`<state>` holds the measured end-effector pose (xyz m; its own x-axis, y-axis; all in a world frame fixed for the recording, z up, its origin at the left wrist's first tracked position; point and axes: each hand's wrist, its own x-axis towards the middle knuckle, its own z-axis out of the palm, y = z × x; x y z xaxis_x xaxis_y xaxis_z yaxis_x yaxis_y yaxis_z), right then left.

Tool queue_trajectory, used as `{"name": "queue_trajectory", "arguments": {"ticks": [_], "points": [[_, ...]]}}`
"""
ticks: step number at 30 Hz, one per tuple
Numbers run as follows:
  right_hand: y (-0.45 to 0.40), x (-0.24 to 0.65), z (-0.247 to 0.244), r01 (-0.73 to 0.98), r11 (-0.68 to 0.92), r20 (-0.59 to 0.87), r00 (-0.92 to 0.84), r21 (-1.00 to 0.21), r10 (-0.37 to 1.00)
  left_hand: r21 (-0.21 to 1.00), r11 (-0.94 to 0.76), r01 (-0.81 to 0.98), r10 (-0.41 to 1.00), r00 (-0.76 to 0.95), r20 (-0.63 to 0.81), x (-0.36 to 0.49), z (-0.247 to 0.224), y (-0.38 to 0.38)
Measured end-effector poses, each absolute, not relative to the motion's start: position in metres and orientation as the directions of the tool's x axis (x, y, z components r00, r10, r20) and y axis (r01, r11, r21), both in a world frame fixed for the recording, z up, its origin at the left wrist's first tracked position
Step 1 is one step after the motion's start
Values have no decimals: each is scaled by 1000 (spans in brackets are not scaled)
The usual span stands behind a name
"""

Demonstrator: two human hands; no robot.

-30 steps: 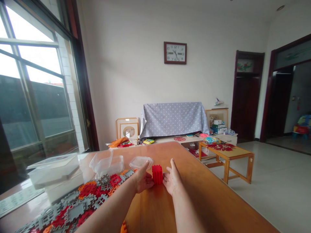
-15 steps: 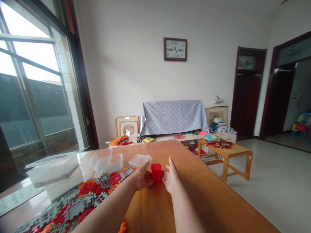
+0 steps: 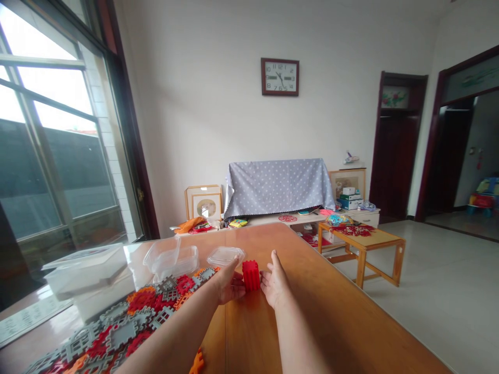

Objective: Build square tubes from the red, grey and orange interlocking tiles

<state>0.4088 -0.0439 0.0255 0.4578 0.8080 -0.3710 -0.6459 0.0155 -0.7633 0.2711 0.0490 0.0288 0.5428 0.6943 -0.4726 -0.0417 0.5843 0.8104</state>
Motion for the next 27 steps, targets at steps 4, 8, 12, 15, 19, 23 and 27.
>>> {"name": "queue_trajectory", "arguments": {"ticks": [4, 8, 12, 15, 19, 23, 27], "points": [[-45, 411, 25, -592, 44, -368, 556, -805, 745, 894, 441, 84, 826, 353, -440, 259, 44, 34], [-48, 410, 27, -476, 147, -286, 718, -867, 635, 989, 74, 125, 918, 380, -116, 227, 64, 2], [-53, 399, 33, -328, 225, -165, 829, -918, 535, 975, -187, 119, 876, 470, 111, 181, 67, -32], [-60, 382, 38, -132, 287, 21, 879, -949, 476, 943, -318, 100, 862, 444, 243, 144, 61, -47], [-71, 350, 43, 45, 359, 250, 798, -932, 548, 924, -350, 155, 904, 315, 290, 108, 52, -46], [-81, 315, 46, 220, 327, 393, 569, -919, 722, 925, -347, 152, 933, 160, 324, 87, 51, -27], [-88, 284, 43, 409, 278, 406, 270, -869, 873, 909, -370, 191, 927, 8, 376, 69, 56, -10]]}}
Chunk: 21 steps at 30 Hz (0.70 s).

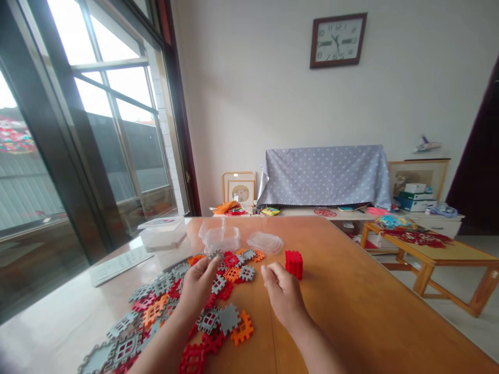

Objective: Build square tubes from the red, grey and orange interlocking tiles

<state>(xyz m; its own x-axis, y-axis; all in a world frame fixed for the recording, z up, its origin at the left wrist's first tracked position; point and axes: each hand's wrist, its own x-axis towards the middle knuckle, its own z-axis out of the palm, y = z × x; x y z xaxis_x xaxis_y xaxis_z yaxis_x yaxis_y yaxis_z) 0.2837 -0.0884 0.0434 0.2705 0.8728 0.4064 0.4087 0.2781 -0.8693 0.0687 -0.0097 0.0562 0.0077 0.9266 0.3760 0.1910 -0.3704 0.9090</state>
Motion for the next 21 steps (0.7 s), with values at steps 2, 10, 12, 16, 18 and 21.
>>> {"name": "queue_trajectory", "arguments": {"ticks": [2, 10, 12, 16, 18, 21], "points": [[-93, 269, 40, 503, 267, 374, 125, -822, 919, 917, -358, 178, 927, -48, 372, 61, 59, -5], [-101, 220, 23, 743, 384, 56, -426, -548, 903, 952, -303, 29, 934, -190, 303, 43, 64, 4], [-98, 213, 19, 781, 381, 78, -397, -494, 915, 960, -279, -29, 931, -251, 264, 36, 63, 9], [-89, 209, 7, 803, 372, 236, -292, -466, 927, 965, -233, -120, 916, -360, 176, 23, 59, 20], [-84, 210, -3, 782, 414, 297, -303, -465, 906, 964, -238, -122, 900, -401, 171, 17, 57, 25], [-75, 215, -18, 753, 451, 385, -281, -480, 879, 964, -247, -93, 871, -458, 179, 7, 55, 29]]}}
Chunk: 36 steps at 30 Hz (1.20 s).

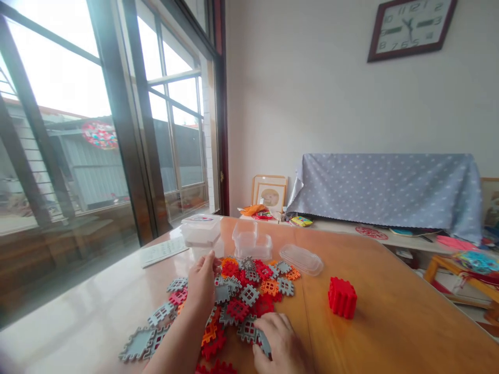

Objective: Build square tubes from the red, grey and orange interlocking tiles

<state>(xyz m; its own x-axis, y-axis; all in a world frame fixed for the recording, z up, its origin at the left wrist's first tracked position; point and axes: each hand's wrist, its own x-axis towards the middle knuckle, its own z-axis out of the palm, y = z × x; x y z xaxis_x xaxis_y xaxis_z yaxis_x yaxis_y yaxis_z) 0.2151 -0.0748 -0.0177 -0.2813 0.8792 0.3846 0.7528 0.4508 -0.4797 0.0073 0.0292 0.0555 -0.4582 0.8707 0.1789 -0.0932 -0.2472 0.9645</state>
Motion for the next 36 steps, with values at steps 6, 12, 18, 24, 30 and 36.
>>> {"name": "queue_trajectory", "arguments": {"ticks": [6, 12, 18, 24, 30, 36], "points": [[-56, 217, -13, 710, 357, 414, -101, -607, 905, 975, -220, -8, 795, -581, 175, -7, 50, 37], [-19, 187, 13, 665, 418, 462, -123, -619, 878, 982, -155, -106, 770, -635, 53, -9, 39, 48], [40, 132, 40, 689, 508, 473, -266, -516, 840, 979, -99, -179, 741, -669, -47, -8, 30, 58], [76, 99, 44, 865, 386, 228, -325, -321, 918, 976, -83, -202, 765, -640, -67, -7, 25, 62], [67, 113, 39, 899, 321, 193, -273, -297, 943, 979, -7, -206, 786, -606, -122, 0, 32, 58], [31, 146, 47, 897, 329, 164, -291, -294, 942, 980, -80, -183, 832, -553, -36, 3, 20, 65]]}}
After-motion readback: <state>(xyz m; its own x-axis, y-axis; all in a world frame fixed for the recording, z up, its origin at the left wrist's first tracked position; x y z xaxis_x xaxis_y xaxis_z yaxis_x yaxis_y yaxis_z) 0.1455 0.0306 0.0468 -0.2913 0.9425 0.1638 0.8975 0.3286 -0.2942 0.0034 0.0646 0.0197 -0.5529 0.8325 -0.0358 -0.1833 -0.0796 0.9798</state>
